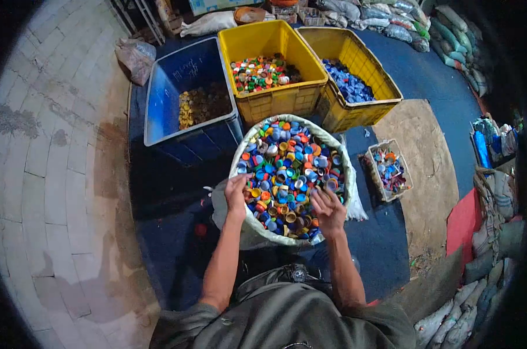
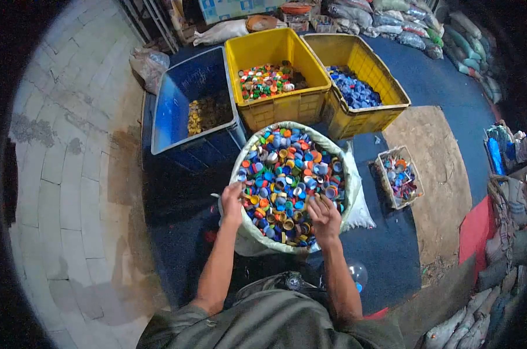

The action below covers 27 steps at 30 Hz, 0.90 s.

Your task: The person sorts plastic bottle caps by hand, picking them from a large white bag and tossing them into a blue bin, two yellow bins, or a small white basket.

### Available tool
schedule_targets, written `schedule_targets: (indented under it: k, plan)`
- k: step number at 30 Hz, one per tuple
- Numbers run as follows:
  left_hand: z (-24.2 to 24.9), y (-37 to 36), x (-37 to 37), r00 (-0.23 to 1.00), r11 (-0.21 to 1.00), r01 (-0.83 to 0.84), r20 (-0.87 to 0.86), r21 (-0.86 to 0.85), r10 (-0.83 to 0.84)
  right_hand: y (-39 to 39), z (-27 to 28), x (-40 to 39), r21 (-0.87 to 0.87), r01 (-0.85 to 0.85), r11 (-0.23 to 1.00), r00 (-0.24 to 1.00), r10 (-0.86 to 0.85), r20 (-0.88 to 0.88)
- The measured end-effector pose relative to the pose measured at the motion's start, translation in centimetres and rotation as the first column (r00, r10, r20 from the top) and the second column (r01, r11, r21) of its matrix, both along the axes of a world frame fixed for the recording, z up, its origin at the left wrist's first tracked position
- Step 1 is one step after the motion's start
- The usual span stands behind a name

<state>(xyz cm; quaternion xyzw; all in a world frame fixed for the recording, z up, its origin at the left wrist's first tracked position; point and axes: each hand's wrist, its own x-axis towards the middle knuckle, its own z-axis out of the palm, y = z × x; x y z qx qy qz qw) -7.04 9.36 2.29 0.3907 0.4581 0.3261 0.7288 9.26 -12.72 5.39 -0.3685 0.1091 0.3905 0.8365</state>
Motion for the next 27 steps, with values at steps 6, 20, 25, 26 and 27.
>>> schedule_targets:
  k: [6, 20, 25, 26, 27]
  plan:
    - [-3.9, -5.5, -2.8, 0.938, 0.924, 0.133, -0.346, 0.359, -0.001, -6.7, -3.9, -3.6, -0.036, -0.111, 0.993, 0.989, 0.114, 0.094]
    - [-4.8, -7.3, -0.5, 0.763, 0.655, 0.422, -0.636, 0.627, 0.117, -8.9, -2.9, -3.1, -0.196, -0.168, 0.966, 0.955, 0.209, 0.211]
    - [-4.3, -7.2, 1.1, 0.728, 0.634, 0.455, -0.671, 0.626, 0.14, -10.6, -4.1, -3.1, -0.313, -0.175, 0.933, 0.929, 0.261, 0.261]
    - [-4.5, -7.1, 1.2, 0.725, 0.634, 0.45, -0.672, 0.629, 0.152, -10.7, -4.1, -3.2, -0.315, -0.176, 0.932, 0.929, 0.263, 0.26]
    - [-4.9, -6.9, 1.4, 0.723, 0.633, 0.445, -0.672, 0.634, 0.164, -10.9, -4.3, -3.2, -0.328, -0.175, 0.928, 0.924, 0.27, 0.271]
